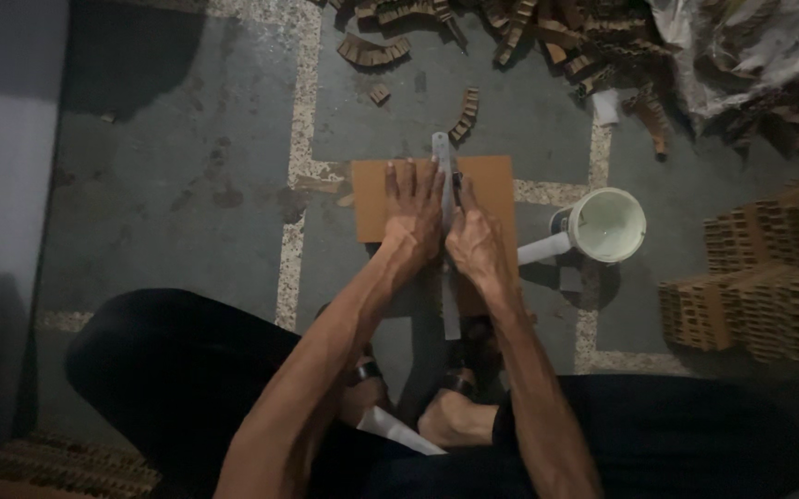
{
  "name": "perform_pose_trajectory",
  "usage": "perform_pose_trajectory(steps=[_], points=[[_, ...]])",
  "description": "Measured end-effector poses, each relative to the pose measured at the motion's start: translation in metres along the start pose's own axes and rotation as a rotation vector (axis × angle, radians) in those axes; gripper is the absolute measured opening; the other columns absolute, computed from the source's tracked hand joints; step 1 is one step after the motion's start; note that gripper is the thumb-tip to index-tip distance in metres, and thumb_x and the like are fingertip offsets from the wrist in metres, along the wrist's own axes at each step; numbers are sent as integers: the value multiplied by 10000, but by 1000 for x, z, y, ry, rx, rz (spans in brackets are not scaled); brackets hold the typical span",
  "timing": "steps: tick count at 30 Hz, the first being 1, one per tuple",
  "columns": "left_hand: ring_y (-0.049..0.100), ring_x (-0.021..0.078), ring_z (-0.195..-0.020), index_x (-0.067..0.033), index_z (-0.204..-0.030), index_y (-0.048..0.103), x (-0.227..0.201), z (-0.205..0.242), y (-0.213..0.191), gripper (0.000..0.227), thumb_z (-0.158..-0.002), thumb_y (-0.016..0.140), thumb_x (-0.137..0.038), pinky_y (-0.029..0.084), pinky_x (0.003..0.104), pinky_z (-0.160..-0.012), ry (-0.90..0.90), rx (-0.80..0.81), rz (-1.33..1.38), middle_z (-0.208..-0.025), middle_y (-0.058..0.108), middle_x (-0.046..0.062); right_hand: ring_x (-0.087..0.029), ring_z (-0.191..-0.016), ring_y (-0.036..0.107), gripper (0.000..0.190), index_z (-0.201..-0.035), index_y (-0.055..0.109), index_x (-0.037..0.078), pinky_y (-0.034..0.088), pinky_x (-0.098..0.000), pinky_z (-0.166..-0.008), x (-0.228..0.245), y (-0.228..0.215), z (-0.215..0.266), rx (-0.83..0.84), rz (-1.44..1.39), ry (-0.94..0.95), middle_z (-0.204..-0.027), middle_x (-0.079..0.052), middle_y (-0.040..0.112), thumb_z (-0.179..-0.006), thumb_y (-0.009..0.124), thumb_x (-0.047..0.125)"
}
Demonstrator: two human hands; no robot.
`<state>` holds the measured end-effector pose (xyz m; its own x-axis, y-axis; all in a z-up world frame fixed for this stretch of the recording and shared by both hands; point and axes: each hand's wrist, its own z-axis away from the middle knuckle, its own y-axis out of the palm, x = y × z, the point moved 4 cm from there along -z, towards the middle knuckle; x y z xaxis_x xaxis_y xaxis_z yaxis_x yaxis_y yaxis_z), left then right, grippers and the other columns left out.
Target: The person sits on the floor and uses a ruler and utility knife to cut a piece of cardboard into smaller sections. The person repeatedly measures, scores, and separates the cardboard, then breaks the cut sections apart by hand.
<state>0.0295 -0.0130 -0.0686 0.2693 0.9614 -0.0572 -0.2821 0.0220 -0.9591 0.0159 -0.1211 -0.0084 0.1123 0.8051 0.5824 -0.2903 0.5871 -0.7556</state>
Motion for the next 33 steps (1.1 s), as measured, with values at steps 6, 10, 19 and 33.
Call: perform_pose_trajectory(steps=[6,10,19,33], points=[[150,466,-1530,-49,-1581,240,0,-1,-12,872,-896,647,-402,9,705,-1208,-26,-100,64,-1682,156,161,-494,-811,700,561,-1500,436,-14,558,-545,-720,14,-9,0,-181,116,-209,-964,-355,672,-964,525,129],[124,466,-1531,-22,-1611,218,0,6,-11,1069,-773,746,-424,11,685,-1182,6,48,42,-1686,139,185,-556,-908,653,571,-1522,430,50,508,-600,-824,11,-9,-9,-18,148,10,-971,-381,652,-966,506,156],[157,483,-1530,-1,-1584,253,-1,-2,1,920,-859,694,-356,7,722,-1191,20,-137,52,-1681,179,195,-524,-874,682,607,-1481,454,-7,533,-571,-782,20,-14,-14,-90,113,-154,-911,-371,667,-883,511,77],[138,479,-1519,-6,-1601,249,1,3,-5,977,-817,706,-369,1,717,-1175,28,-112,-26,-1679,171,193,-505,-864,677,623,-1530,409,35,517,-559,-772,-2,-2,56,-25,139,-49,-958,-344,674,-918,509,90]])
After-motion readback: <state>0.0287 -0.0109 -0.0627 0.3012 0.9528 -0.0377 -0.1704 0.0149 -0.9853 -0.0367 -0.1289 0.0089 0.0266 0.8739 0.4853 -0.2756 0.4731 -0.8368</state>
